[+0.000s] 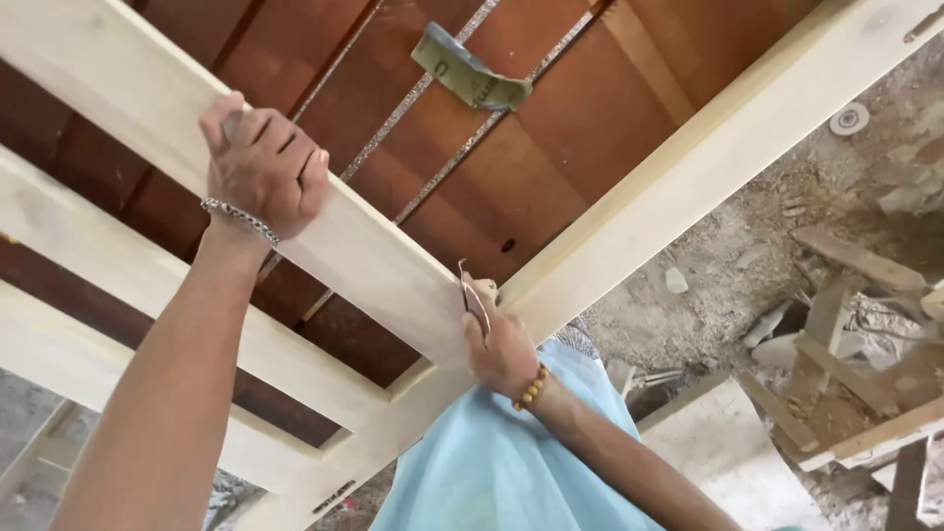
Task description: Sanding and scraping the wooden frame of a furniture piece to smooth the surface.
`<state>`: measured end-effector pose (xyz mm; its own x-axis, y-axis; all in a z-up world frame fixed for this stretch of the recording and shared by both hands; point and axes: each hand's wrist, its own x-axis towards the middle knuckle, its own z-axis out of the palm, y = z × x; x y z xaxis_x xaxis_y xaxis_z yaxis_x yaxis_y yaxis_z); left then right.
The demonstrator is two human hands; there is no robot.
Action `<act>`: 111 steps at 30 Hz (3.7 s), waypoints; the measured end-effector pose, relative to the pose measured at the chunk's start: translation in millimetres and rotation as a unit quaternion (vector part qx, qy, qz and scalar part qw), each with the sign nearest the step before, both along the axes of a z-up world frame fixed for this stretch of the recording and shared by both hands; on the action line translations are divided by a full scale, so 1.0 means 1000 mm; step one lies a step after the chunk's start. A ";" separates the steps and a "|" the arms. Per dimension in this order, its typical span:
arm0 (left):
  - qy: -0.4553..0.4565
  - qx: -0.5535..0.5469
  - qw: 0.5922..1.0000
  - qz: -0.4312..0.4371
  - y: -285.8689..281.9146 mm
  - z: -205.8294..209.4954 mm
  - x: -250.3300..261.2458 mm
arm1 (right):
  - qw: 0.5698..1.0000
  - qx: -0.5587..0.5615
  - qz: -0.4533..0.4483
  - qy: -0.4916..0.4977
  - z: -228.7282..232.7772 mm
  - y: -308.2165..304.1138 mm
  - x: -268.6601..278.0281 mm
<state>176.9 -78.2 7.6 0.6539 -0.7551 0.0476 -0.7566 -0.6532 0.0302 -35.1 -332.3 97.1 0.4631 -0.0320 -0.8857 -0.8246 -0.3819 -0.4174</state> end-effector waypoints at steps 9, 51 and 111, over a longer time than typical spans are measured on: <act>0.024 -0.064 0.998 0.001 -0.003 0.003 -0.003 | 0.998 -0.023 -0.020 -0.054 0.000 0.009 -0.009; 0.072 -0.098 0.991 0.059 -0.007 -0.011 0.012 | 0.997 -0.012 -0.036 0.070 0.006 0.017 -0.010; 0.039 -0.112 0.990 0.069 -0.009 -0.022 -0.002 | 0.922 -0.022 -0.019 -0.386 -0.065 0.012 -0.108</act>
<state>174.7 -87.5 -14.7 0.7581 -0.6349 0.1492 -0.6505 -0.7199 0.2421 -143.5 -319.8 31.7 0.9530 -0.0898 -0.2895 -0.3011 -0.3893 -0.8705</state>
